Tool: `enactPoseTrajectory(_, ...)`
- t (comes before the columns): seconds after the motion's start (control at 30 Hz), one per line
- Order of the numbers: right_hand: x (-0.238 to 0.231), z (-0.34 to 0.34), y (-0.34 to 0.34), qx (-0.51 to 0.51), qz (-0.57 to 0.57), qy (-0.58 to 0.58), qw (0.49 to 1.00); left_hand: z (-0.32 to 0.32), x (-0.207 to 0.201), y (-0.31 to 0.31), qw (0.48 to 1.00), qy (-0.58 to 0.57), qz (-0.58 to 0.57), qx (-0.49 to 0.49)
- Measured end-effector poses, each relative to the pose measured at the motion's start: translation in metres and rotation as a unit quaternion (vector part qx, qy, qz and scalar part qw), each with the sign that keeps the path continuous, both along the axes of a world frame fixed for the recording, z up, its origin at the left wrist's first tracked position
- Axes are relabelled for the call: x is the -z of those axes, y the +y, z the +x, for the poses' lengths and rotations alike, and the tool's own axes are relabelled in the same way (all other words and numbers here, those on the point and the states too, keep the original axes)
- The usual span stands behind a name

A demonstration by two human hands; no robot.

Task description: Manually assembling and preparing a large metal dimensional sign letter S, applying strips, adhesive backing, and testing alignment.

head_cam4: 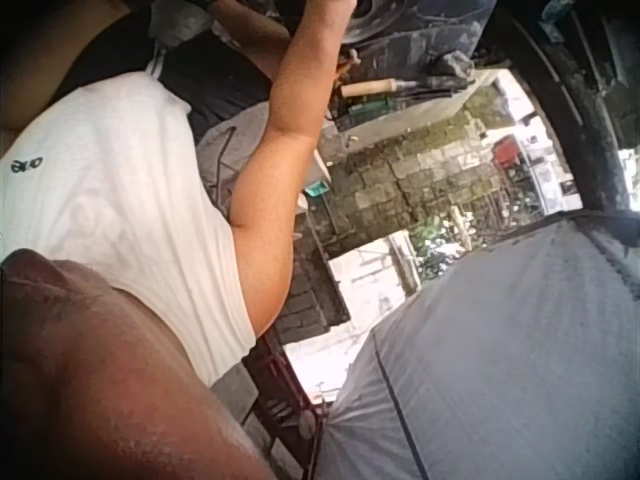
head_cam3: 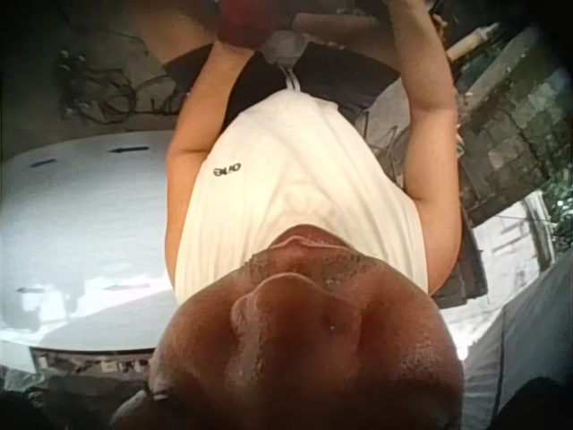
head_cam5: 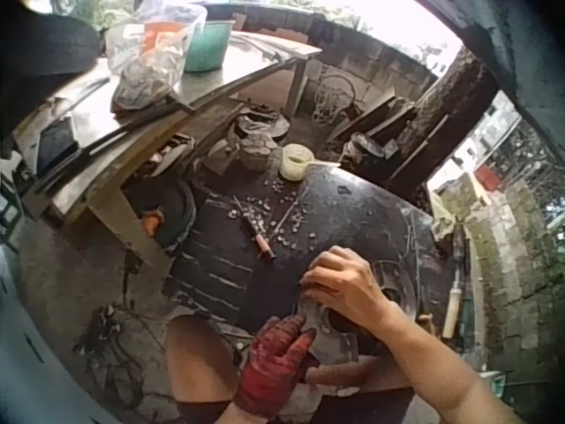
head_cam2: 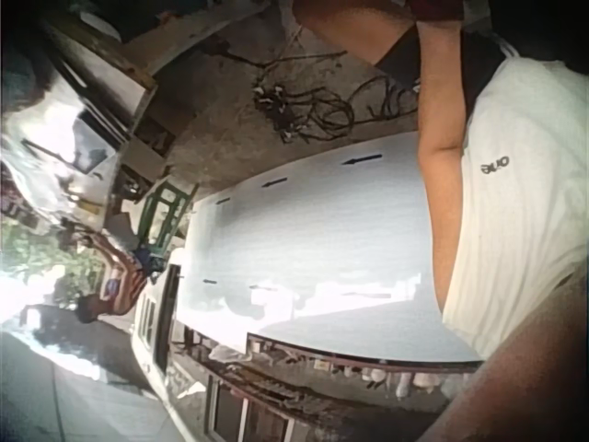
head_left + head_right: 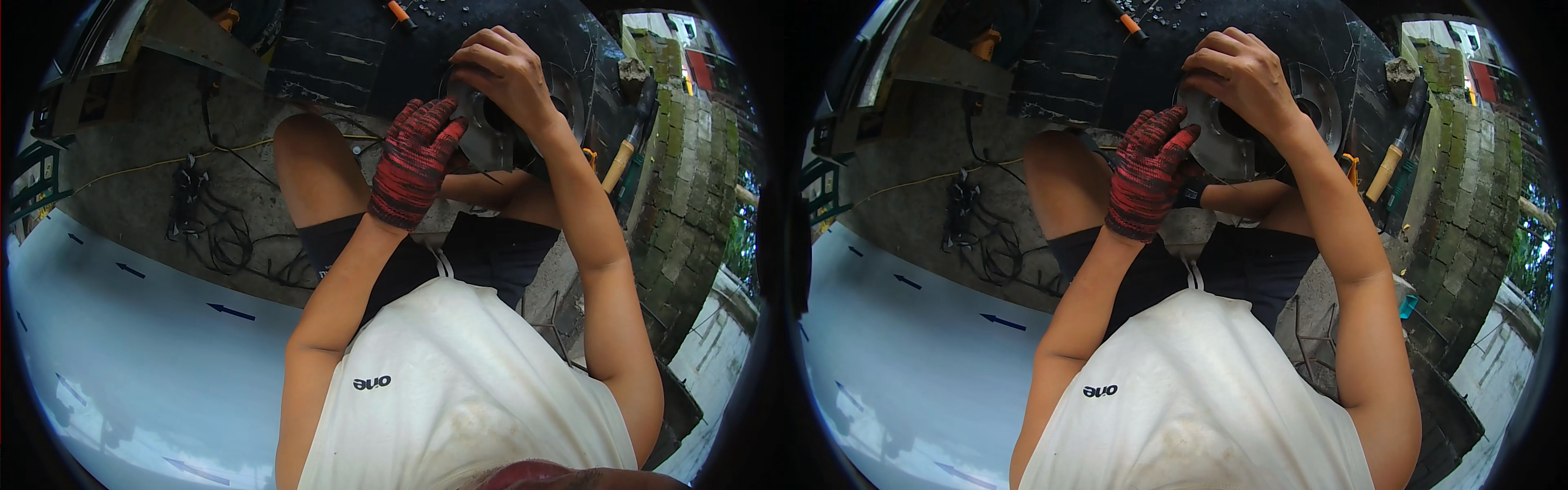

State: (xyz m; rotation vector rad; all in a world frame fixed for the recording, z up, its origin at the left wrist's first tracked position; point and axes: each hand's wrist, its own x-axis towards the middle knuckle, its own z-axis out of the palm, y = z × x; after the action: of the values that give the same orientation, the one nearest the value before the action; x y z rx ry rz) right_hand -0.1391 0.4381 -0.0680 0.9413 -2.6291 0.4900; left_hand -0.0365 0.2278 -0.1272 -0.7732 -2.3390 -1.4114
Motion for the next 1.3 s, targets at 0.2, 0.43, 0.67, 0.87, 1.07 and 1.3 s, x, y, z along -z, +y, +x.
enactPoseTrajectory(0.2,0.0,0.0,0.0,0.004,-0.005,-0.007,1.0,-0.001,-0.002,-0.002,1.0,-0.018,-0.007,0.011)
enactPoseTrajectory(0.43,0.0,-0.001,0.001,-0.002,-0.003,-0.011,1.0,0.002,-0.004,-0.004,0.999,0.0,-0.036,0.007)
enactPoseTrajectory(0.67,-0.002,-0.003,0.006,0.024,-0.02,-0.059,0.998,0.0,-0.001,-0.005,0.999,0.009,-0.041,0.016)
enactPoseTrajectory(0.87,-0.004,0.002,0.014,0.051,-0.026,-0.085,0.995,0.0,0.0,-0.004,0.999,0.013,-0.045,0.015)
enactPoseTrajectory(1.07,-0.001,0.002,0.007,0.065,-0.026,-0.078,0.995,0.002,0.0,-0.004,0.998,0.013,-0.057,0.011)
enactPoseTrajectory(1.3,0.0,0.001,0.004,0.07,-0.01,-0.076,0.995,0.003,0.0,-0.002,0.999,0.005,-0.033,0.006)
